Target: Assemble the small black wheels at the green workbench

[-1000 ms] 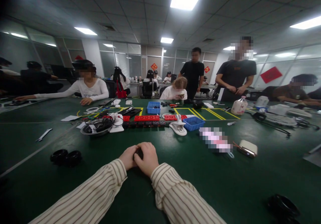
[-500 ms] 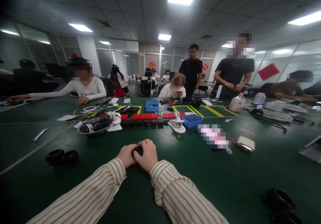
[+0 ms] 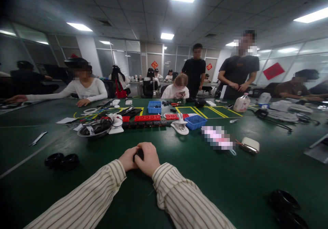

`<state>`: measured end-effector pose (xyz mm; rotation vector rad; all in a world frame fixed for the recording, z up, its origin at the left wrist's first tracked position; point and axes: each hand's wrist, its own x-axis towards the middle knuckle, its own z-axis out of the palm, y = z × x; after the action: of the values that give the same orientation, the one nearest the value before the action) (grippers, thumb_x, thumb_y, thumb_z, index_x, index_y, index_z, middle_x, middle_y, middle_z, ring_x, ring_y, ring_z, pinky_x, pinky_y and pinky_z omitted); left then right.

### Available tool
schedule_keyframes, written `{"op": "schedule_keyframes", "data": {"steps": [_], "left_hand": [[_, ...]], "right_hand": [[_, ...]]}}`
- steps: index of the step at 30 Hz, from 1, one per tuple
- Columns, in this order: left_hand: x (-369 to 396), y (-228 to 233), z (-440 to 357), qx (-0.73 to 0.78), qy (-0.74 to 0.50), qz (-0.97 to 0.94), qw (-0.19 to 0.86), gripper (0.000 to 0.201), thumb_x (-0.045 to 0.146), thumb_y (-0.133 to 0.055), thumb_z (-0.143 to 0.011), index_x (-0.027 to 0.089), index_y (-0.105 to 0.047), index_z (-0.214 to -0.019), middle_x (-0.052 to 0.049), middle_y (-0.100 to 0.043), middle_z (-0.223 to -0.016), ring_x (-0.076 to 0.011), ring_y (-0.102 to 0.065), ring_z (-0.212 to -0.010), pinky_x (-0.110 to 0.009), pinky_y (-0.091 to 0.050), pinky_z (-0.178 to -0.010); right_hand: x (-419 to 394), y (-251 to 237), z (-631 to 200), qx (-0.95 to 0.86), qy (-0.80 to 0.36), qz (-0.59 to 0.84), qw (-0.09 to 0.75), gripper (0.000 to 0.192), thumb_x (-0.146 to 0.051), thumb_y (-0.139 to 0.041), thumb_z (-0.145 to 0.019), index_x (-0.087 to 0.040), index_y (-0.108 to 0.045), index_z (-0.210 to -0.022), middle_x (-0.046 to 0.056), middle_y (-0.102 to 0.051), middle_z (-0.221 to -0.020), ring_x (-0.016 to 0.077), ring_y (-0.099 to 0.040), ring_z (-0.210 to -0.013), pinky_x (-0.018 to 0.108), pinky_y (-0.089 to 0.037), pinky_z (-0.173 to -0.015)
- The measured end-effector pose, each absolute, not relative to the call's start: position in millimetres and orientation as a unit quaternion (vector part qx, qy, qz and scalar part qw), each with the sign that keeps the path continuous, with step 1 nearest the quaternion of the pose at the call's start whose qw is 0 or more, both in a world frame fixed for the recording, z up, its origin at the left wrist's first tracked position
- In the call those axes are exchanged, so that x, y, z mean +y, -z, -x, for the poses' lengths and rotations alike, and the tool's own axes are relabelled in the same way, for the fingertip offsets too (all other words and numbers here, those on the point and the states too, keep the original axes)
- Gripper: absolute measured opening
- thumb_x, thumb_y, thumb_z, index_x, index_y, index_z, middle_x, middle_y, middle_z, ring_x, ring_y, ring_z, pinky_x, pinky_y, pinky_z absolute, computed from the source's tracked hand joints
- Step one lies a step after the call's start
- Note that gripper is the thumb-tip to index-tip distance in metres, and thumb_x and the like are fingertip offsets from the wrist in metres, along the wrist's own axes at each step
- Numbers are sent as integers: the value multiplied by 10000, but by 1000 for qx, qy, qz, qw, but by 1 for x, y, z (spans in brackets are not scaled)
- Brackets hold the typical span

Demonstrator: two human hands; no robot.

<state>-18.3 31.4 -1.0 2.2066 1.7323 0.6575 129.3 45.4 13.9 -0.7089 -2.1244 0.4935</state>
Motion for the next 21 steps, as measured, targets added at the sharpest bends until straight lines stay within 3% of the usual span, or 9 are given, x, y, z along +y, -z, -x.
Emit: {"op": "schedule_keyframes", "data": {"steps": [4,8,11,16,21], "left_hand": [[28,1,12,618,-219,-747,111,584,327,-715,-564,162,-518,-1088,-64,-593,-1050,-253,-546,-991,-341,-395,-893],[25,-1,5,646,-203,-729,95,422,317,-669,-603,145,-554,-971,-80,-604,-953,-288,-553,-943,-385,-403,-829],[26,-4,5,653,-190,-726,100,321,307,-656,-610,154,-572,-880,-73,-615,-895,-282,-569,-904,-356,-413,-786],[29,-6,13,631,-180,-742,135,325,311,-677,-596,195,-597,-889,-17,-631,-875,-240,-588,-871,-270,-426,-735],[31,-4,21,619,-183,-744,170,313,300,-688,-596,193,-608,-879,0,-627,-883,-226,-579,-873,-264,-430,-766]], "right_hand": [[47,-11,-128,-830,-180,335,408,271,-233,-581,-735,-144,-507,-980,56,-526,-946,186,-459,-908,335,-372,-833],[50,-8,-126,-824,-161,374,394,184,-262,-583,-741,-149,-503,-862,35,-502,-842,170,-449,-819,307,-371,-761],[52,-6,-125,-825,-169,372,390,165,-270,-580,-739,-151,-503,-823,29,-491,-821,165,-435,-800,296,-358,-744],[51,-9,-125,-844,-195,316,389,139,-128,-534,-679,-150,-524,-816,27,-514,-840,162,-438,-823,284,-350,-758],[49,-14,-128,-870,-212,240,375,179,-70,-447,-627,-157,-542,-752,7,-545,-796,155,-463,-829,275,-350,-789]]}}
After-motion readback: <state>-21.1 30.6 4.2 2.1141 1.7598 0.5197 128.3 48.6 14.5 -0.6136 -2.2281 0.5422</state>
